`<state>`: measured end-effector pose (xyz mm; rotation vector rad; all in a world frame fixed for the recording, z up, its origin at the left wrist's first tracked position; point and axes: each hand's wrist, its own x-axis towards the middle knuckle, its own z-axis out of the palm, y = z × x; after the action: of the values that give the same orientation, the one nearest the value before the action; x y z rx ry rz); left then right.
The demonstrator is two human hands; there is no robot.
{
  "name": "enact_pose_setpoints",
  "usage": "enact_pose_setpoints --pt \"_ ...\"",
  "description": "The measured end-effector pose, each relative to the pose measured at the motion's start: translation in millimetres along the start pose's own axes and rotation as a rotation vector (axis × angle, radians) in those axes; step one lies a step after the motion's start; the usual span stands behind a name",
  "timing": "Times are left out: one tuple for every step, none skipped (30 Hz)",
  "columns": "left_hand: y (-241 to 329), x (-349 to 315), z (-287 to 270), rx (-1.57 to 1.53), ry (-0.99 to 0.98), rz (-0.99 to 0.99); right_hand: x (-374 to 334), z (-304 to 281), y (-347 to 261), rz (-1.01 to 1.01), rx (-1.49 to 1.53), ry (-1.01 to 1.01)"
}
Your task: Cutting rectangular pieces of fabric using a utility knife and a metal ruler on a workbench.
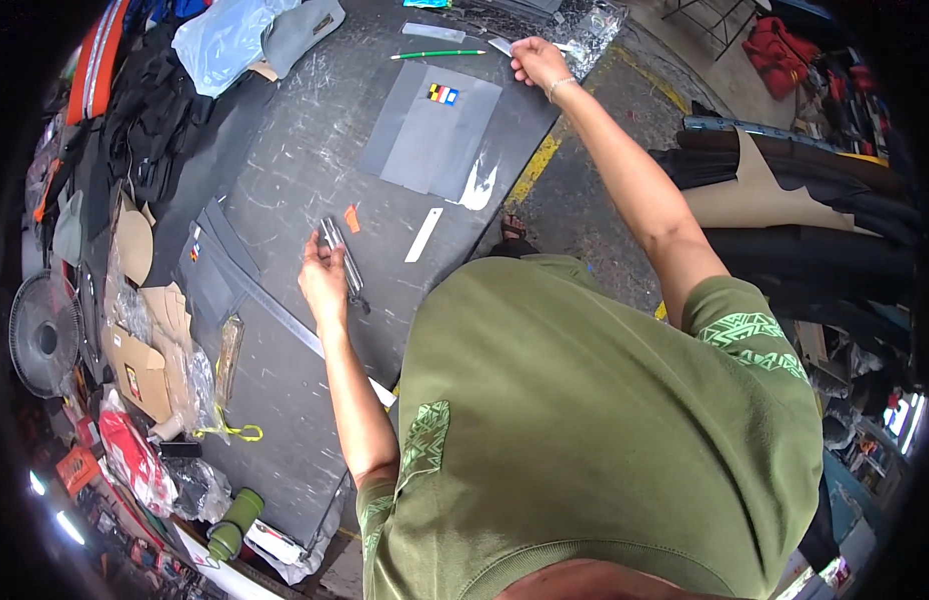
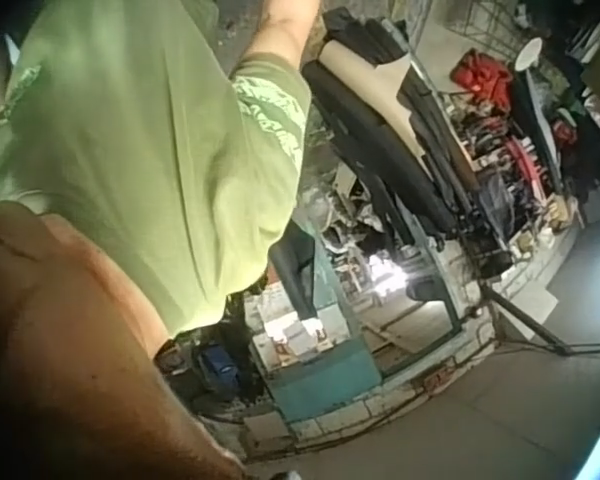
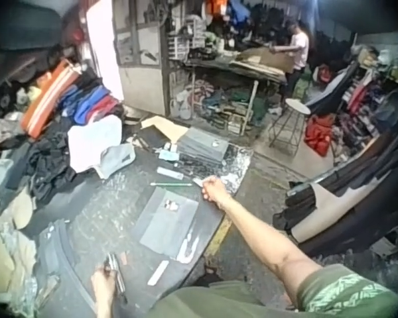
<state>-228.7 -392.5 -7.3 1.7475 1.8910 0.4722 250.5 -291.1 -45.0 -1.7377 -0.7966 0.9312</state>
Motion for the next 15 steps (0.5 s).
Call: enact_pose_setpoints --pt "3 0 0 0.013 0.010 -0.004 10 1 0 -0.020 -0.029 0.013" --pt "2 -1 2 0.027 0.021 -0.016 18 7 -1 -0.022 -0.059 0.005" --pt "-1 -1 3 0.014 0.051 0.015 22 13 -6 -0.024 -0.091 -0.003" --pt "-4 -4 4 0.090 0.162 0.117 27 19 -10 -0.046 -0.146 -0.011" --pt "4 -3 8 0.161 0.258 0.243 41 13 -1 -0.041 -0.130 0.011" --pt "19 -4 6 0.189 0.231 0.226 51 10 5 -0.036 -0.118 0.026" --pt "35 -4 7 0.184 0.219 0.269 59 3 12 -0.033 -0.151 0.042" --pt "39 -9 7 0.191 0.219 0.285 59 9 9 0.001 -0.246 0.005" --pt "34 -13 10 0.171 0.223 0.380 51 20 -5 0.026 -0.348 -0.051" --pt "32 -21 13 0.125 0.180 0.386 23 46 -23 -0.014 -0.284 0.075" --pt "51 -22 18 0.064 0.108 0.440 39 8 -1 -0.226 -0.232 -0.059" --pt "52 -29 21 0.045 0.039 0.387 18 31 -28 -0.138 -0.528 0.041" --pt "56 -31 28 -0.013 0.020 0.440 15 27 -31 -0.241 -0.691 0.078" --pt "57 -33 35 -0.012 -0.013 0.450 13 22 -29 -0.348 -0.850 0.112" --pt "59 -34 42 -0.018 -0.033 0.476 11 15 -26 -0.389 -0.865 0.090"
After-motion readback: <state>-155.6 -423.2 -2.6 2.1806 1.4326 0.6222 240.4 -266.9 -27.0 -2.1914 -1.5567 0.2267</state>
